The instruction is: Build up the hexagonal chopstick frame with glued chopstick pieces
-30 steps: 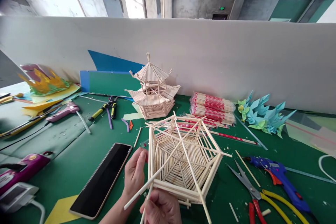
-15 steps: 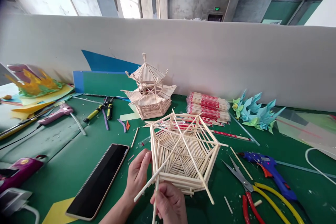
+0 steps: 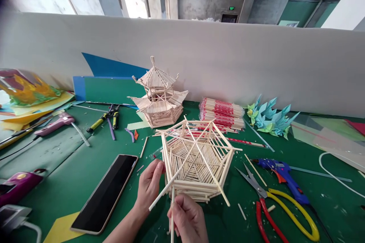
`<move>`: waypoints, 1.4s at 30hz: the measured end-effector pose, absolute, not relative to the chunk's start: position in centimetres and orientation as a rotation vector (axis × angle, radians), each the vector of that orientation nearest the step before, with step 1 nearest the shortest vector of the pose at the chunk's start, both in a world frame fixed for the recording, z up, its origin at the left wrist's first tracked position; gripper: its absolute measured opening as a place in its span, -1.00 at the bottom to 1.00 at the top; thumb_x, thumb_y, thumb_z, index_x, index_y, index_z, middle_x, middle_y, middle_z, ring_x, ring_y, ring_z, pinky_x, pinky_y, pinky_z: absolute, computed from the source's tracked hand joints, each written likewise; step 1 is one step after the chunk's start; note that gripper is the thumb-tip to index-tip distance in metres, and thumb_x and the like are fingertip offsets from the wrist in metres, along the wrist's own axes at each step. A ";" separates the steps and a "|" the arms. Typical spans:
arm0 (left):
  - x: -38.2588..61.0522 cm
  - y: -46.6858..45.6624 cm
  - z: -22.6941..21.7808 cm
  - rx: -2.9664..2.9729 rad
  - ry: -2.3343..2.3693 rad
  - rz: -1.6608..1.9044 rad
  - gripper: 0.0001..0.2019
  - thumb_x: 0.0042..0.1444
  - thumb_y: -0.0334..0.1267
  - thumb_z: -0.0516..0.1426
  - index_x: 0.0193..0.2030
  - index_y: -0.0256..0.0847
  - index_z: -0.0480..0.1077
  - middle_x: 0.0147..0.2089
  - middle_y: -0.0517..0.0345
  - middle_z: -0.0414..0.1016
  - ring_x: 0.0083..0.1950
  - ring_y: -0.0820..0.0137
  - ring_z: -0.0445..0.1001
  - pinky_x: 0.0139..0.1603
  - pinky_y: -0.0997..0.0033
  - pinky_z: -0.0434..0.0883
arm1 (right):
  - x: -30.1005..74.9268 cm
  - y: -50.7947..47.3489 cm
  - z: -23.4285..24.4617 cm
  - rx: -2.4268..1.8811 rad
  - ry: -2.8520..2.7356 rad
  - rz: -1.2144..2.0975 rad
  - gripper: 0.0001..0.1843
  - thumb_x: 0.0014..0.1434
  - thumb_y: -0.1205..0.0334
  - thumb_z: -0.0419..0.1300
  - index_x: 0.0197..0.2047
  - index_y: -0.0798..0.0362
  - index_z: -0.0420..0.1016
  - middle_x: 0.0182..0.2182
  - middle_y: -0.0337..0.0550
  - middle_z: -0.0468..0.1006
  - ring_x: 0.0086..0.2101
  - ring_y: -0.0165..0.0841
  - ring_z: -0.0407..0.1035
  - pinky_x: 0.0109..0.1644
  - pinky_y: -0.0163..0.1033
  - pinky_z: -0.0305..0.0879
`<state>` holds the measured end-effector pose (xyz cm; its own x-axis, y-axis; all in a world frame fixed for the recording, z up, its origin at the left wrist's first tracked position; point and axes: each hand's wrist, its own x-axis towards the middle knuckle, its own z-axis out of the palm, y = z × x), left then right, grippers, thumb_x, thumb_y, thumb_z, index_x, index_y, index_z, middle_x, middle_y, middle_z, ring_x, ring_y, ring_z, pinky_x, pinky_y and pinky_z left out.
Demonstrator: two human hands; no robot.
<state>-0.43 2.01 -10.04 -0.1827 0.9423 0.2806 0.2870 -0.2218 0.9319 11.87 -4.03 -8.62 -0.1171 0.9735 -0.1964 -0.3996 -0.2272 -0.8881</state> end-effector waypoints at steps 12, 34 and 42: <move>-0.4 2.3 -9.8 1.483 1.555 1.485 -0.64 0.17 -0.12 -0.03 -0.61 -0.19 0.20 -0.59 0.28 0.13 -0.54 0.47 0.16 -0.49 0.48 0.15 | 13.9 -4.5 -7.1 -1.077 -0.877 1.716 -0.61 0.00 -0.10 0.24 -0.40 0.08 0.37 -0.63 -0.25 0.47 -0.74 -0.57 0.14 -0.66 -0.42 -0.02; -0.3 2.0 -10.1 1.524 1.565 1.462 -0.67 0.19 -0.23 -0.05 -0.61 -0.19 0.15 -0.59 0.29 0.10 -0.55 0.49 0.12 -0.50 0.48 0.11 | 14.6 -3.7 -7.7 -0.993 -0.839 1.831 -0.57 -0.08 -0.12 0.29 -0.52 0.07 0.28 -0.70 -0.38 0.27 -0.70 -0.62 -0.04 -0.62 -0.41 -0.12; -0.4 2.0 -10.0 1.447 1.549 1.518 -0.69 0.16 -0.24 0.00 -0.60 -0.21 0.21 -0.60 0.29 0.14 -0.55 0.49 0.16 -0.51 0.48 0.13 | 14.6 -3.9 -7.7 -1.007 -0.954 1.819 -0.58 -0.01 -0.13 0.24 -0.47 0.04 0.24 -0.66 -0.34 0.31 -0.69 -0.59 0.00 -0.64 -0.41 -0.08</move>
<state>-0.37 2.02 -9.98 -0.2874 0.9100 0.2989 0.3167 -0.2042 0.9263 14.61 -3.94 -7.67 -0.3357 0.9037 -0.2658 -0.2949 -0.3689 -0.8815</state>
